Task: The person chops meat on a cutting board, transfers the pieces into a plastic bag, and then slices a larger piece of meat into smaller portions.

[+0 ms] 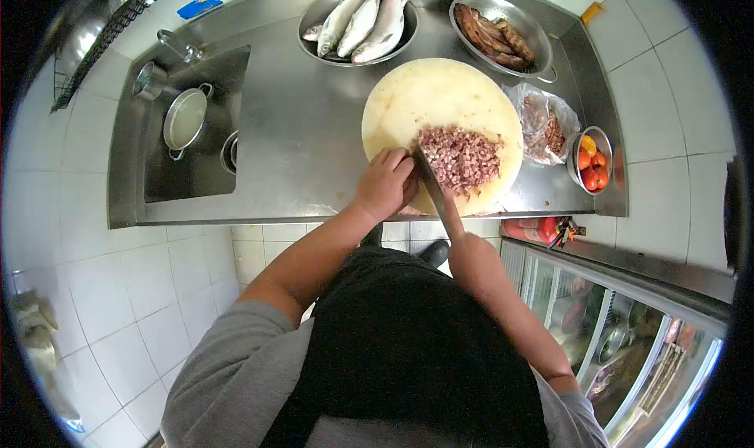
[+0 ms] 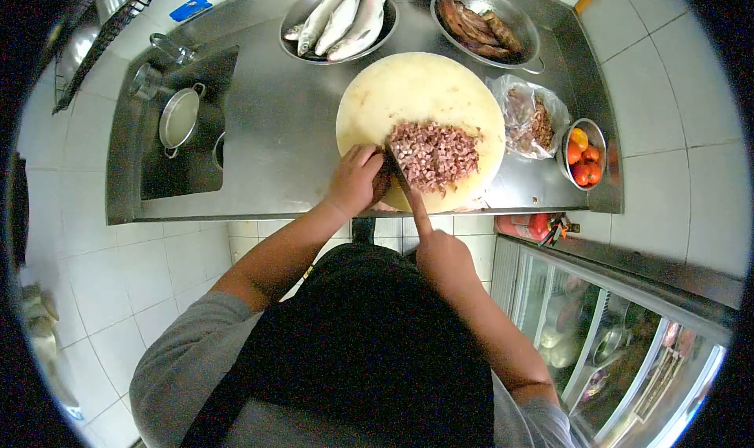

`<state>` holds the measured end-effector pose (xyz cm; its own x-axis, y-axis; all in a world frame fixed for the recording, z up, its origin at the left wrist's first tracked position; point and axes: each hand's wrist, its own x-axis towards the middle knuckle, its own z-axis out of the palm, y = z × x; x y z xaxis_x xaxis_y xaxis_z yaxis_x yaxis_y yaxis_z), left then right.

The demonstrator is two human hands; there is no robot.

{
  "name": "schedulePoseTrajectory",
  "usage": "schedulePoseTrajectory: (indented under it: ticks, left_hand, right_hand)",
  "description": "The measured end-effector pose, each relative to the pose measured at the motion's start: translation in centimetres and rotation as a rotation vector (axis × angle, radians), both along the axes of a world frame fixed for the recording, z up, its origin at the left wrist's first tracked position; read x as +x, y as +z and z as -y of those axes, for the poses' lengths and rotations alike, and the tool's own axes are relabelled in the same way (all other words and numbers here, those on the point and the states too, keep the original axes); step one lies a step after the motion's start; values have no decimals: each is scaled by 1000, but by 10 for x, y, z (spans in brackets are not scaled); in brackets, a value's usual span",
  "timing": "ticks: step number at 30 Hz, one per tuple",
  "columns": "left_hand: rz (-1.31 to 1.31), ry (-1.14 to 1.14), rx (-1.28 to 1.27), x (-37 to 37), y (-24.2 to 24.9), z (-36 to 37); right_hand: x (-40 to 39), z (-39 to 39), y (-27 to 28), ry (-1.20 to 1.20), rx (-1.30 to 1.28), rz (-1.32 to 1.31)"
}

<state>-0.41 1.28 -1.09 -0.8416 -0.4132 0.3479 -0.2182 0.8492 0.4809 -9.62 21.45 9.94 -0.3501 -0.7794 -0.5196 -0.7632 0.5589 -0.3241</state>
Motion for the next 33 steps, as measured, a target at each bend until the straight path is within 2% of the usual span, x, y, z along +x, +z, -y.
schedulePoseTrajectory:
  ticks: [3,5,8,12,14,18,20,22,26,28,33]
  left_hand:
    - [-58,-14,-1,0,3,-5]
    - [-197,23,199,1,0,-4]
    - [-274,59,155,3,0,3]
    - [-211,87,93,3,-2,8]
    - [-116,46,-52,0,-12,12]
    - [-83,54,31,0,-7,7]
    - [-77,74,-20,0,-17,8]
    - [-84,71,-18,-1,-20,7]
    - [-106,64,-56,-1,-12,7]
    - [-110,66,-44,0,-4,5]
    - [-207,106,-7,-2,-11,4]
  right_hand:
    - [-1,-2,-9,-109,-5,-26]
    - [-7,4,-8,-100,-63,-22]
    - [-6,13,4,-82,-131,-20]
    - [-1,18,22,-31,-76,-25]
    - [-2,19,13,-18,-63,-14]
    - [0,26,18,-28,-1,39]
    - [4,31,-19,-36,-56,18]
    - [4,37,-30,-48,-114,-19]
    - [-5,25,-18,-102,-113,16]
    - [-1,6,-2,-72,1,61]
    - [-5,12,1,-73,-47,-11]
